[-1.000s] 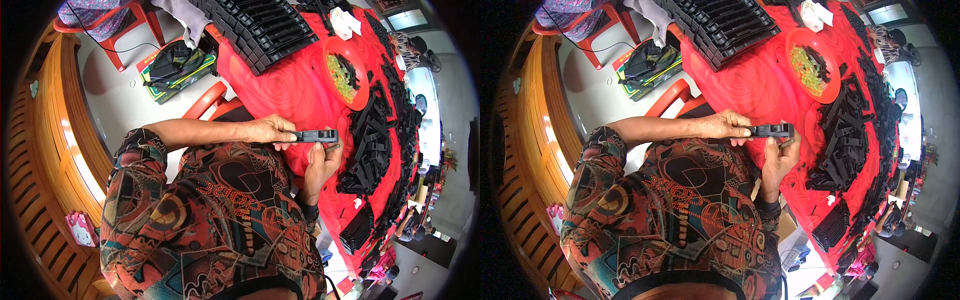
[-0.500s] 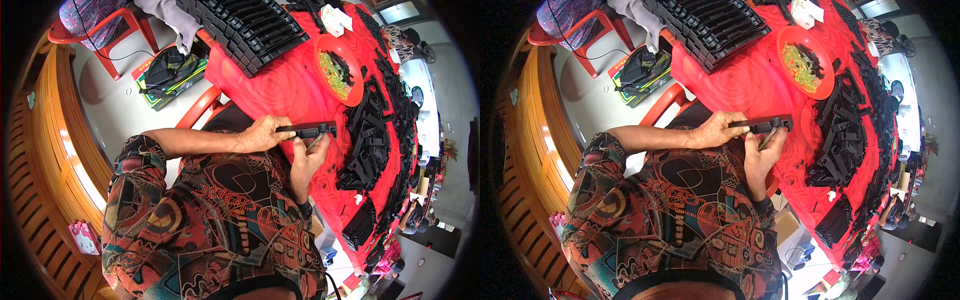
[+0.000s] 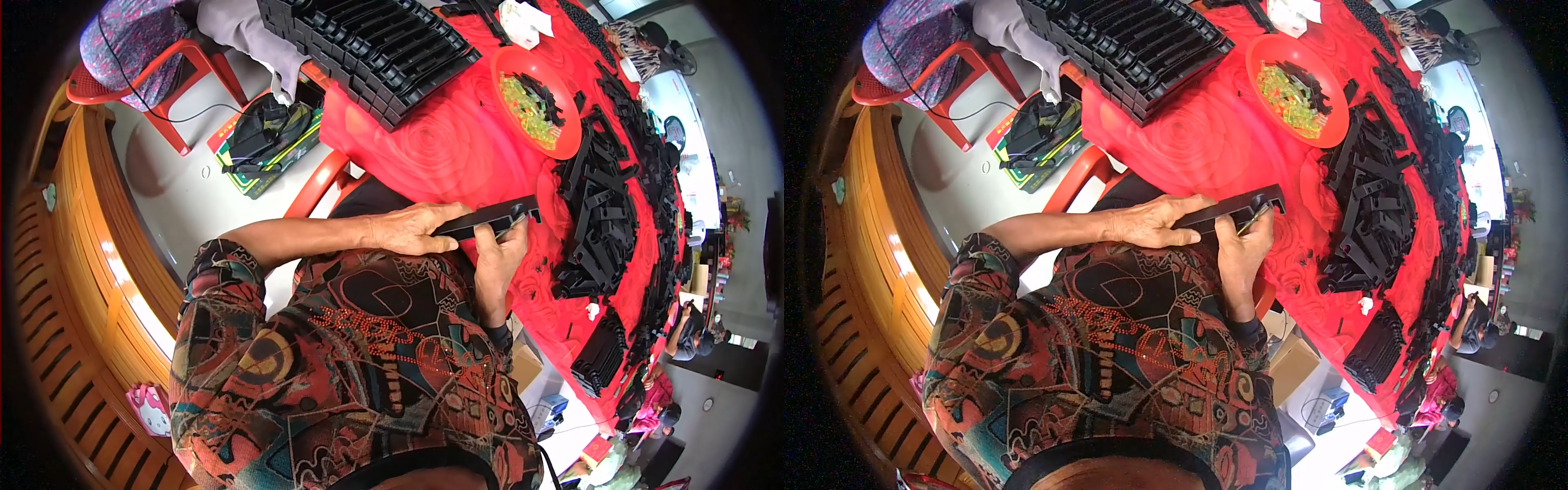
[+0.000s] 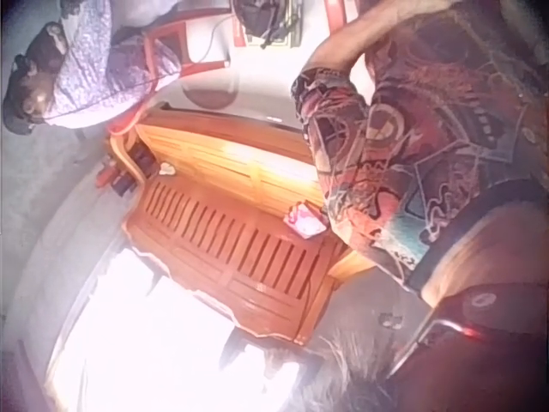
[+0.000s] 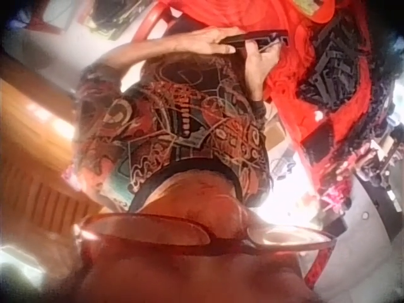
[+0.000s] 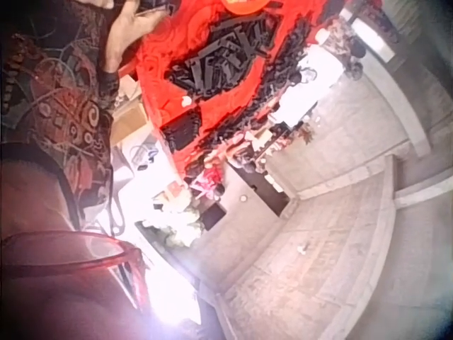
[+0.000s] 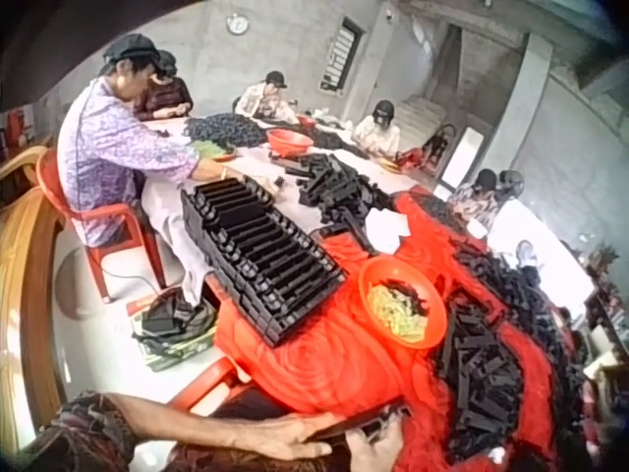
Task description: The person assembles plastic components by fitting small pins and green pieces into black plastic parts by hand.
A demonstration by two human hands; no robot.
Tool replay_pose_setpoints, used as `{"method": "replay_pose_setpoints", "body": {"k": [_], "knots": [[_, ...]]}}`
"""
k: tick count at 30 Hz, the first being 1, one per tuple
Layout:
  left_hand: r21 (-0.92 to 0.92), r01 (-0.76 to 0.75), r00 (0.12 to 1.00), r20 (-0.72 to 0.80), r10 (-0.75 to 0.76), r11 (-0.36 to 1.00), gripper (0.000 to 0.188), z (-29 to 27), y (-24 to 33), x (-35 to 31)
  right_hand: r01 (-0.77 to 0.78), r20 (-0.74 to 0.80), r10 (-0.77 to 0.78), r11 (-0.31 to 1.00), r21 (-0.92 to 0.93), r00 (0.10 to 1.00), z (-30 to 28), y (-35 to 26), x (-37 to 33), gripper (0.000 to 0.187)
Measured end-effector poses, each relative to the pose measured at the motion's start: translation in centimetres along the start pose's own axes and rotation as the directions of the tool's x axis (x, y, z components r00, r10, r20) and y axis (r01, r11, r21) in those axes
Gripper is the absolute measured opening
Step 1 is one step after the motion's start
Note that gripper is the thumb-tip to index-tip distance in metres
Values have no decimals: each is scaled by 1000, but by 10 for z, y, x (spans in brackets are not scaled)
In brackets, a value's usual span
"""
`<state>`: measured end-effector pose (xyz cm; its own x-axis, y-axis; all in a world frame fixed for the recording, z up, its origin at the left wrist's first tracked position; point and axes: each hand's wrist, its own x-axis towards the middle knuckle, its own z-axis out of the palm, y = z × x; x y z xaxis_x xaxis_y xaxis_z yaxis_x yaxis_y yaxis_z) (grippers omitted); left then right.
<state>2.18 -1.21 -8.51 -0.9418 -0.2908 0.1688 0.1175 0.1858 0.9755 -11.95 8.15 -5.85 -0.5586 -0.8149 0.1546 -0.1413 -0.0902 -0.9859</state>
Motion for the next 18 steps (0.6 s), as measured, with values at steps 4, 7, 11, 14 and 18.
{"method": "replay_pose_setpoints", "body": {"k": [4, 7, 11, 14, 18], "knots": [[-183, -124, 987, -128, 101, 975, 36, 12, -12, 2, -76, -11, 77, 995, 65, 997, -1, 10, 2, 32], [40, 223, 975, 3, -223, 974, 37, 6, 3, 2, -115, -13, 117, 988, 105, 993, -3, 18, 5, 35], [56, 127, 991, -41, -125, 990, 40, 12, 1, 0, -104, -21, 108, 986, 132, 994, -3, 14, -1, 38], [115, 17, 995, -105, -4, 993, 44, 15, 0, 0, -105, 19, 103, 975, 195, 994, -7, 18, -1, 37], [200, 33, 992, -123, -8, 979, 49, 20, -1, 0, -95, 18, 93, 967, 238, 995, -6, 17, -2, 33]]}}
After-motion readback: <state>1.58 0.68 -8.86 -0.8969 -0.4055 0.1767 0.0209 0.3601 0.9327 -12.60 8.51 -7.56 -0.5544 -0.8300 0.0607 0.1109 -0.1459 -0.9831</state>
